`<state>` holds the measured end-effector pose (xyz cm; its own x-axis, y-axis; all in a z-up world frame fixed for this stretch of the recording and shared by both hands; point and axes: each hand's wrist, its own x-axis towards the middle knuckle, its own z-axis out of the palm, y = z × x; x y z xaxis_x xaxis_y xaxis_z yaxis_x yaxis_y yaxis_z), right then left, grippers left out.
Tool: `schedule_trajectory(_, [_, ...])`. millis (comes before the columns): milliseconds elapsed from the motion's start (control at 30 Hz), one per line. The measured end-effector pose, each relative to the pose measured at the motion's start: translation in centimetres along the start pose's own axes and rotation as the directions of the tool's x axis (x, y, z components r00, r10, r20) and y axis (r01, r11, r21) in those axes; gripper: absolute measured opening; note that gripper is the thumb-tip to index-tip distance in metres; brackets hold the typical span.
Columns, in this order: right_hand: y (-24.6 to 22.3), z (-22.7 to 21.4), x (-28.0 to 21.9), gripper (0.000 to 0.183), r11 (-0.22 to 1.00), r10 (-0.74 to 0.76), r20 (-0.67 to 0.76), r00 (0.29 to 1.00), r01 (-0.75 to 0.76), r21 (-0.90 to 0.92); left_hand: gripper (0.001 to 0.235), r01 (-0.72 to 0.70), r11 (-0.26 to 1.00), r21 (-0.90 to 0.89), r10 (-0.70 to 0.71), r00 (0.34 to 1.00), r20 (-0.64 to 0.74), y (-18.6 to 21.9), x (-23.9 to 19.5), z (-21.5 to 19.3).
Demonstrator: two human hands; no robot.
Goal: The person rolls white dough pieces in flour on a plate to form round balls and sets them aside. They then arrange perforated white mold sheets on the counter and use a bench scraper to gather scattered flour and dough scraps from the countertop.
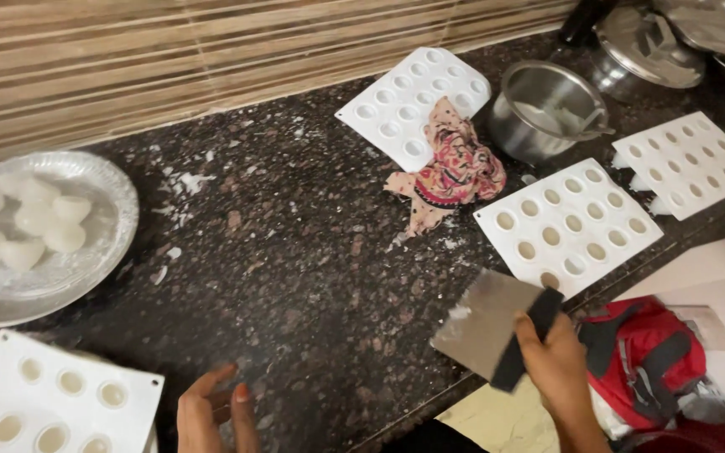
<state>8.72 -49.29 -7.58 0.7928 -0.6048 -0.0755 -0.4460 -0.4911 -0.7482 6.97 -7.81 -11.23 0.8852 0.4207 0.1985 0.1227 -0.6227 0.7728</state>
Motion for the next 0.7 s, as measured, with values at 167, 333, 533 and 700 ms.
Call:
schedule_trajectory(167, [-3.5, 2.6, 3.1, 0.032, 0.989, 0.074, 0.024, 0.997, -0.076, 0.124, 0.016, -0.031, 0.998, 0.063, 0.025, 0.996, 0.088, 2.8, 0.6, 0.9])
schedule_trajectory(333, [-4.3, 4.6, 5.6, 0.036, 0.999, -0.025, 0.017, 1.000, 0.024, 0.047, 0.019, -0.094, 0.995, -0.011, 0.092, 0.989, -0.111, -0.5, -1.4, 3.1])
schedule_trajectory(533, [-7.4, 4.8, 6.9, 0.038, 0.998, 0.024, 0.116, 0.993, -0.016, -0.067, 0.035, 0.202, 0.979, 0.001, -0.201, 0.976, -0.085, -10.7, -3.5, 5.9])
schedule_trajectory(700, [-6.1, 8.1, 8.7, 0.041, 0.999, -0.026, 0.191, 0.981, 0.031, -0.025, 0.038, 0.197, 0.979, -0.051, -0.199, 0.980, -0.027, -10.2, -3.3, 6.6])
